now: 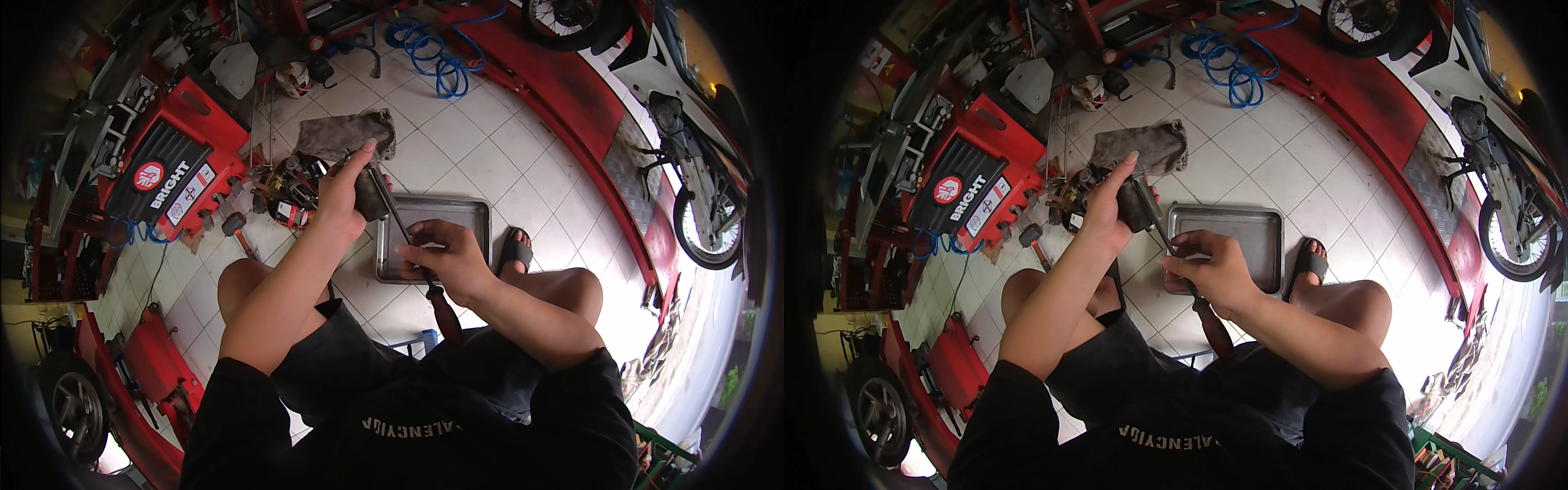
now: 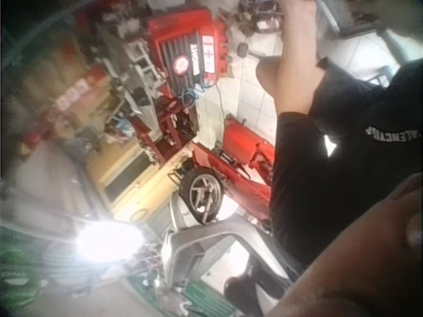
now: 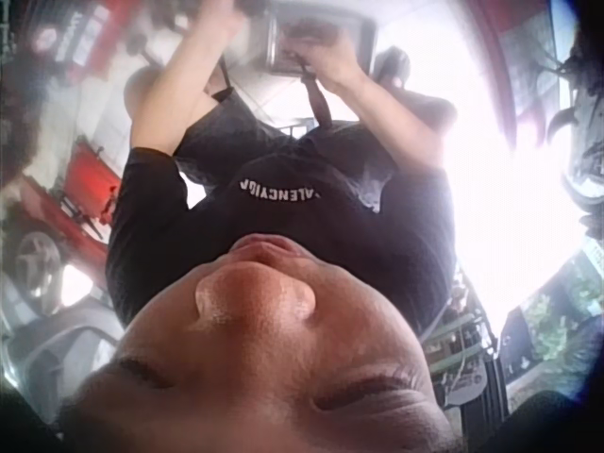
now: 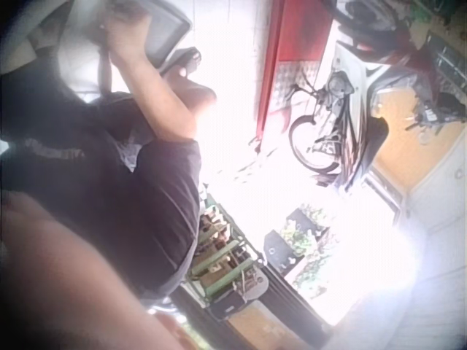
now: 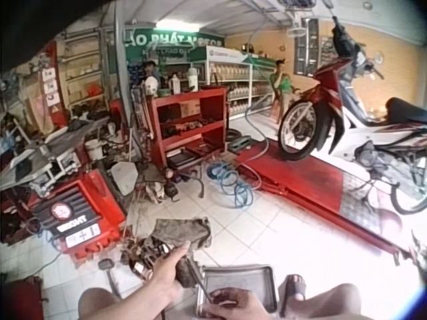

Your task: The person sits on a low stool in a workshop, holding a cylindrical mechanical part in their left hand and using a screwdriver in their right hand to pry and scrape at the part's surface. They repeatedly rotate the part to access different sides, occasionally wiping it with a rag and placing small components into a metal tray.

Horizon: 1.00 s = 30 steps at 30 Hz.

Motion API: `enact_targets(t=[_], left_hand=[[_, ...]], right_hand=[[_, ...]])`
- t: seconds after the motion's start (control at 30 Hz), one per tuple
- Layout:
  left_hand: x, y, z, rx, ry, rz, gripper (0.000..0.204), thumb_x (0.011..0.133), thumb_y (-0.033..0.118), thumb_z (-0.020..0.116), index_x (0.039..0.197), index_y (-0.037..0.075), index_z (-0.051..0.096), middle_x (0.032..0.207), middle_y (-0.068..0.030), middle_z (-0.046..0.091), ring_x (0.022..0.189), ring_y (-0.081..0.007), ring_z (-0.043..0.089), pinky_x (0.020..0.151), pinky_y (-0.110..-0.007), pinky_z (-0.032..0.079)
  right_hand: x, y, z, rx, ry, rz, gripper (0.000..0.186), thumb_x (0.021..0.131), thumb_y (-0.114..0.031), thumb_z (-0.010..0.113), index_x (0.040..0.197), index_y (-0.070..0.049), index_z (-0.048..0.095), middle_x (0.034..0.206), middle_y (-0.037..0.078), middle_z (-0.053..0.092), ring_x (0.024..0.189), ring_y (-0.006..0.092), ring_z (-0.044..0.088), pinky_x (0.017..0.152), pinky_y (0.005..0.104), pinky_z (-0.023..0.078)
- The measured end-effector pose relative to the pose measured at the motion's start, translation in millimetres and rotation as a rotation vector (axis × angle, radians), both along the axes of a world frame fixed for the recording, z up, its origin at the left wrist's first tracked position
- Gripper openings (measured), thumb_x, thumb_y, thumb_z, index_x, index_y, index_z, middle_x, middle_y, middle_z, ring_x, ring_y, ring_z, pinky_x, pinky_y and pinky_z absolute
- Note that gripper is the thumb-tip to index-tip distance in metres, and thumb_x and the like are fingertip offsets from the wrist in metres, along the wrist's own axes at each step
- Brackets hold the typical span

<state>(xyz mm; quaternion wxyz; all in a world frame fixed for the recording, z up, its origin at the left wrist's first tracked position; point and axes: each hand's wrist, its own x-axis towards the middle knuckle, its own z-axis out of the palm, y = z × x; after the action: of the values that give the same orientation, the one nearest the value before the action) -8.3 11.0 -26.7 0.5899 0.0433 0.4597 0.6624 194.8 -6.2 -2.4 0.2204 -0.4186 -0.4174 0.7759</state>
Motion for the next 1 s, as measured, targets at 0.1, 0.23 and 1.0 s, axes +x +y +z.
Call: enact_targets(t=[0.1,0.23,1.0], left_hand=[[1,0,1,-0.006,0.0,0.007,0.04,0.081,0.031,0.085,0.102,0.007,0.061,0.088,-0.0082,0.063,0.075,-0.0245,0.065,0.071,-0.041,0.058],[2,2,-1,-0.019,-0.009,0.009,0.04,0.081,0.031,0.085,0.102,0.007,0.06,0.088,-0.0082,0.063,0.075,-0.0243,0.065,0.071,-0.04,0.058],[16,2,1,0.124,-0.036,0.141,0.045,0.082,0.025,0.085,0.107,0.005,0.054,0.086,-0.0085,0.061,0.071,-0.0233,0.066,0.064,-0.039,0.059]], right_hand=[[0,2,-4,-0.029,0.028,-0.022,0.032,0.097,-0.008,0.065,0.122,0.011,0.058,0.096,0.017,0.067,0.08,0.0246,0.071,0.074,0.0351,0.064],[3,5,-3,-0.072,0.064,-0.039,0.032,0.097,-0.008,0.065,0.122,0.011,0.058,0.096,0.017,0.068,0.081,0.0236,0.071,0.072,0.0336,0.063],[0,8,-11,0.548,-0.227,0.005,0.02,0.094,-0.005,0.067,0.109,0.008,0.066,0.08,0.011,0.07,0.064,0.0124,0.067,0.055,0.0261,0.053]])
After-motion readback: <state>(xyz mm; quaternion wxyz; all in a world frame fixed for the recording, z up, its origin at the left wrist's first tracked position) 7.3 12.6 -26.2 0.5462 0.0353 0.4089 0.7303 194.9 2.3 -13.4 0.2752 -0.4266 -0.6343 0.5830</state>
